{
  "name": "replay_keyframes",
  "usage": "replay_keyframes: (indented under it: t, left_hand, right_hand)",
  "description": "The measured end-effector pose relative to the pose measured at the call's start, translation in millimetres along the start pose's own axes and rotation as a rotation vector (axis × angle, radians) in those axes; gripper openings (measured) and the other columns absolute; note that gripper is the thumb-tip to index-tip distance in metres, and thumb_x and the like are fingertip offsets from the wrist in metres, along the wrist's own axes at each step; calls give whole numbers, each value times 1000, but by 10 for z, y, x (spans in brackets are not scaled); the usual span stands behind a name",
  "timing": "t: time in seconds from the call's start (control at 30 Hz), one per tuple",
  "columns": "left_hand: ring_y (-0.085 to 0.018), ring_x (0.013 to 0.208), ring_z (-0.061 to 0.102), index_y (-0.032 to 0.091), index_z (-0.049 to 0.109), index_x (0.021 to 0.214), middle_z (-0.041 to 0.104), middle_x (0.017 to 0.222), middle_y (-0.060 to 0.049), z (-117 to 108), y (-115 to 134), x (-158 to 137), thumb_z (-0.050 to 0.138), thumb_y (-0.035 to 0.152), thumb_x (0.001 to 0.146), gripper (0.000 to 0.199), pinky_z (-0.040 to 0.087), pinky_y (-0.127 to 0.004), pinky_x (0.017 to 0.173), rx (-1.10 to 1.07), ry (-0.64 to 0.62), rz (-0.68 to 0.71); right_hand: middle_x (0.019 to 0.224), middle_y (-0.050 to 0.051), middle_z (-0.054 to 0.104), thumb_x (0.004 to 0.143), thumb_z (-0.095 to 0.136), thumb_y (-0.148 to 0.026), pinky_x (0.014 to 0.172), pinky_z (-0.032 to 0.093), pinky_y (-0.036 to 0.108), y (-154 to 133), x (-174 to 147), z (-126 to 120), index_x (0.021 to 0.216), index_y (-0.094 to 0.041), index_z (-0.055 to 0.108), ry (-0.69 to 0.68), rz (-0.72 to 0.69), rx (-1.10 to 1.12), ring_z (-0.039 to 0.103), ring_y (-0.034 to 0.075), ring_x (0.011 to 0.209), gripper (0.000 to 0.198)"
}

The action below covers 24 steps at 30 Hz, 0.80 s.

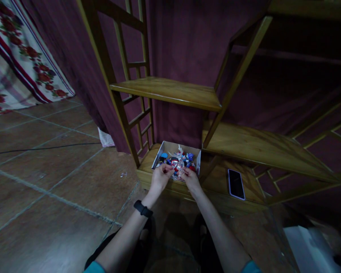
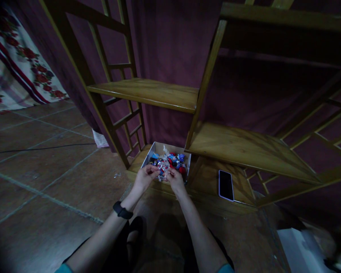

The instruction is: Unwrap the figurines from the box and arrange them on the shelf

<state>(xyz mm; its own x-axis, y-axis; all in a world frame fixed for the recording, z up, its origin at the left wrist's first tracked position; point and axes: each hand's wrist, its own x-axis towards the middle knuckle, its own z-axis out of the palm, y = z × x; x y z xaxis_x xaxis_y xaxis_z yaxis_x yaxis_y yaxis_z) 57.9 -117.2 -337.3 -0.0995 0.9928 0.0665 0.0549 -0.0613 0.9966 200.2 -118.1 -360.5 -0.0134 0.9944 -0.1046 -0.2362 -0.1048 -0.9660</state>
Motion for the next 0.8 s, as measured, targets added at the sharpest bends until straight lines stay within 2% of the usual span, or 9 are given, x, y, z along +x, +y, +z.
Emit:
replay_keyframes:
  t: [0.2, 0.4, 0.63, 0.8]
  left_hand:
    - [-14, 66, 52, 20, 66, 73, 58, 73, -2, -45, 111, -75, 68, 26, 67, 9, 39, -23, 64, 296, 35, 119]
    - [-17, 81, 54, 21, 65, 74, 57, 91, -5, -57, 137, -87, 68, 26, 67, 9, 40, -25, 73, 353, 55, 235]
    - [-14, 68, 54, 19, 61, 82, 61, 77, -1, -24, 83, -86, 59, 30, 74, 13, 39, -24, 64, 464, -43, 174]
    - [-12, 65, 55, 19, 60, 84, 63, 77, -1, 9, 112, -141, 56, 31, 77, 15, 40, -23, 62, 528, -41, 185]
  right_hand:
    - [75, 1, 66, 58, 71, -37, 63, 49, 29, -20, -3, 2, 86, -18, 64, -3, 10, -6, 59, 15, 66, 35]
    - [74, 1, 66, 56, 73, -37, 64, 50, 29, -3, -10, -10, 86, -19, 64, -20, 8, 15, 59, 16, 69, 36]
    - [72, 0, 66, 55, 73, -40, 60, 48, 27, 6, -4, -51, 80, -18, 63, -34, 5, 26, 56, 13, 60, 34]
    - [71, 0, 66, 58, 71, -39, 60, 48, 28, 39, -7, -92, 84, -19, 64, -37, -12, 29, 56, 13, 58, 34]
